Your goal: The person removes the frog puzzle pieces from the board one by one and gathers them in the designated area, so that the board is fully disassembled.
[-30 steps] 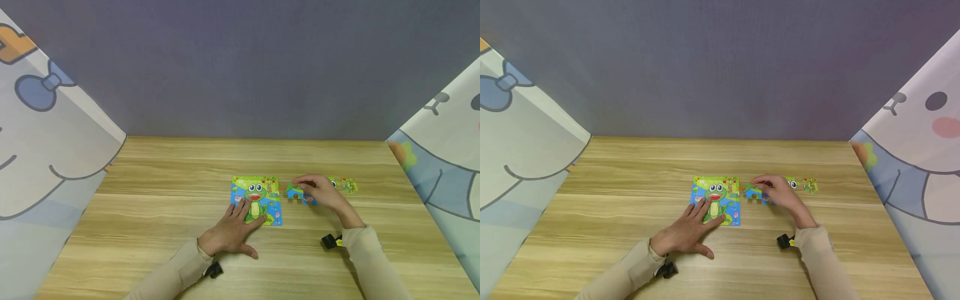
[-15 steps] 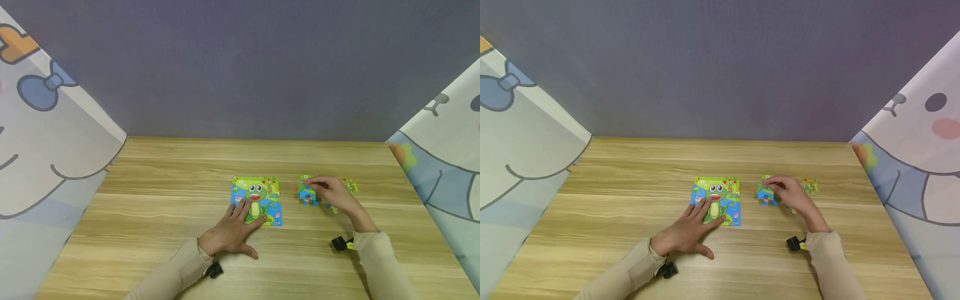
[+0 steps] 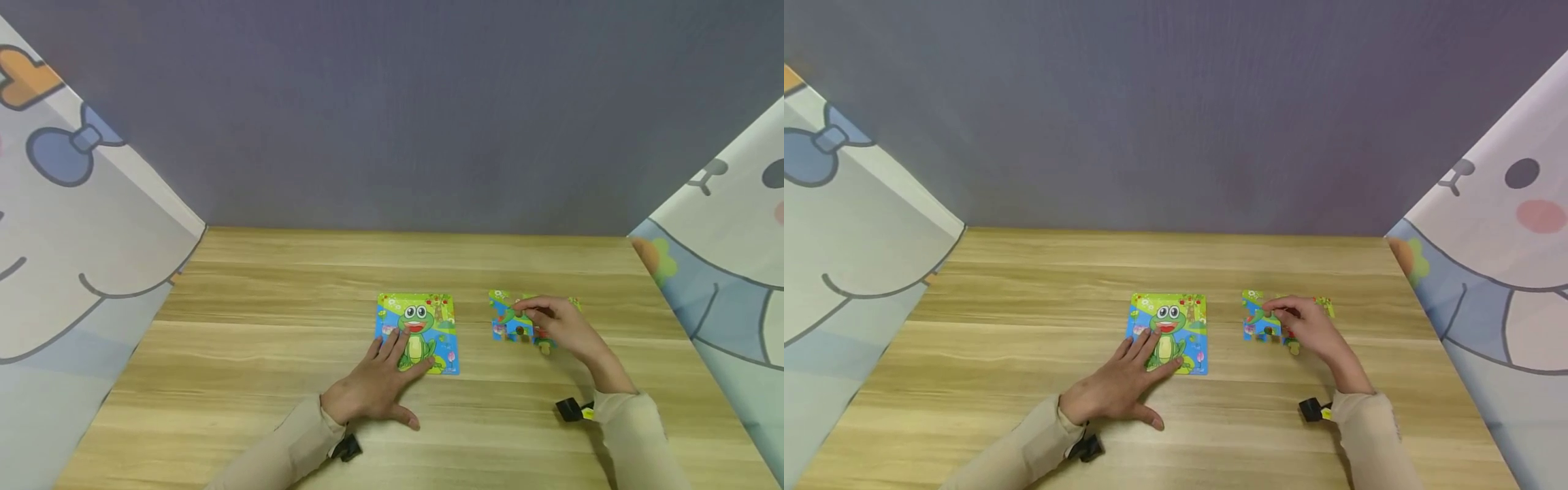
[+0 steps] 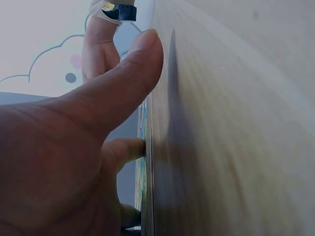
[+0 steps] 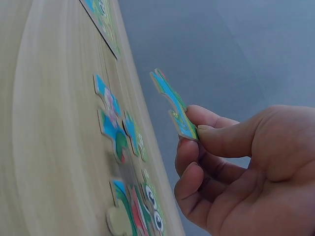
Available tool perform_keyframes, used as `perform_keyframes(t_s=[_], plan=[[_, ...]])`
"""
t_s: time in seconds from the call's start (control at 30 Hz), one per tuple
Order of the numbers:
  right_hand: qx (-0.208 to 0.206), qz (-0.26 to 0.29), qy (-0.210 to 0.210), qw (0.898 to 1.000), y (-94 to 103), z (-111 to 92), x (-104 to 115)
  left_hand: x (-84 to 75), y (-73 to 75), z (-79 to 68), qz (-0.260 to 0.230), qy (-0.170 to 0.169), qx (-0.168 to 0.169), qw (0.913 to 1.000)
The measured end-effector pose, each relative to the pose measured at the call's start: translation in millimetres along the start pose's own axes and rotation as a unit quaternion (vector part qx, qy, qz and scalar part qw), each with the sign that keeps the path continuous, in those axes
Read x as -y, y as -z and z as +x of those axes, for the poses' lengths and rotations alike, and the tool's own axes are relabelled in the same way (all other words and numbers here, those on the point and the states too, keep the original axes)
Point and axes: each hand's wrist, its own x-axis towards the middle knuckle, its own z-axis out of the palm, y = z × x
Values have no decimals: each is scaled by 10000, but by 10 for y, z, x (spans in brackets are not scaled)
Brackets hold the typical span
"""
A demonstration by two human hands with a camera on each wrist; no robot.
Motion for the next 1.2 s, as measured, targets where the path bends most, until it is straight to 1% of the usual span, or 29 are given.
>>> perform_keyframes(t_s=[0.17,0.37,0.7,1.07,1.2], plan=[[-178,-113,136,9997,72,-58,-52,5,5,0,53,-45,-86,9999],[-303,-199,252,9990,129,-115,-115,8,14,8,1,-59,-60,10000],[-494,-354,100,9981,240,-214,-196,17,16,10,5,-55,-103,9999],[-631,-449,160,9969,345,-293,-321,10,-6,-3,34,-77,-175,9998],[-722,-559,143,9957,387,-314,-361,7,-3,0,19,-50,-134,9999]])
